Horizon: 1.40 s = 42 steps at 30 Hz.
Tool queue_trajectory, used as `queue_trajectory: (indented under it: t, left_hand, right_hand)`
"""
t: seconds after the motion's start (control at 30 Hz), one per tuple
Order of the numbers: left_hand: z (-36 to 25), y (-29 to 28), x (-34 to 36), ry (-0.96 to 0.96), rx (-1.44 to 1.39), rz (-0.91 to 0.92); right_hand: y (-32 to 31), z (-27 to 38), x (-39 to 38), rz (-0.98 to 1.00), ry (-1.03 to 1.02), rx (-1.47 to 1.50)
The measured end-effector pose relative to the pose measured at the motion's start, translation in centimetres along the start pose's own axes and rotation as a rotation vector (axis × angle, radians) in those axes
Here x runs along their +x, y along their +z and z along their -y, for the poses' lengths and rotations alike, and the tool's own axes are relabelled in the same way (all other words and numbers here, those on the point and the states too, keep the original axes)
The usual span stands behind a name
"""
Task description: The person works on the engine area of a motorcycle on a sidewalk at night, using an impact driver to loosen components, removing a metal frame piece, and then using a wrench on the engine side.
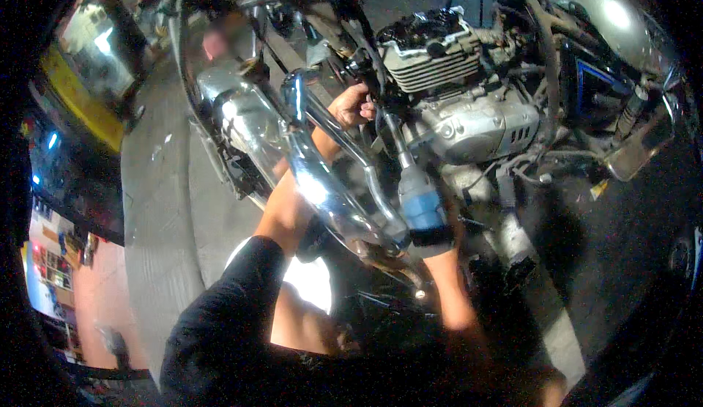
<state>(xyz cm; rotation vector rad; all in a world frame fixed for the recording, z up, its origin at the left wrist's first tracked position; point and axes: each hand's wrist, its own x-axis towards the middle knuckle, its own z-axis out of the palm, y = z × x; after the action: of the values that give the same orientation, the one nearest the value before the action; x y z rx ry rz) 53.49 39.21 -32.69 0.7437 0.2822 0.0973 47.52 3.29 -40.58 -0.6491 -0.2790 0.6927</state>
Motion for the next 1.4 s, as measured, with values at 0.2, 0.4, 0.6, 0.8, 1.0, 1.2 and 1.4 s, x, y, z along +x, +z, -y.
queue_trajectory:
  t: [0.2,0.4,0.6,0.8,1.0,1.2,1.4]
  left_hand:
    - [0.5,-0.9,-1.8,0.049,-0.004,-0.044]
    - [-0.9,-1.4,-0.5,-0.139,0.0,0.174]
    - [0.0,0.3,-1.6,-0.049,0.025,-0.076]
    - [-0.6,-0.5,-1.8,-0.007,0.017,-0.064]
    - [-0.3,-1.1,-0.6,0.034,-0.019,-0.052]
    - [0.1,-0.7,-1.6,0.037,-0.058,-0.127]
    - [0.5,-0.7,-1.3,0.084,-0.04,-0.042]
  right_hand:
    - [-0.2,-1.4,-0.7,0.101,-0.199,-0.458]
    - [-1.7,-1.5,-0.4,0.123,-0.145,-0.47]
    - [2.0,0.3,-0.6,0.243,-0.096,-0.206]
    - [8.9,3.7,-2.8,0.11,-0.282,-0.742]
    - [8.9,3.7,-2.8,0.051,-0.246,-0.618]
    - [8.5,3.2,-2.9,0.037,-0.215,-0.765]
    - [0.3,-1.3,-0.4,0.064,-0.149,-0.751]
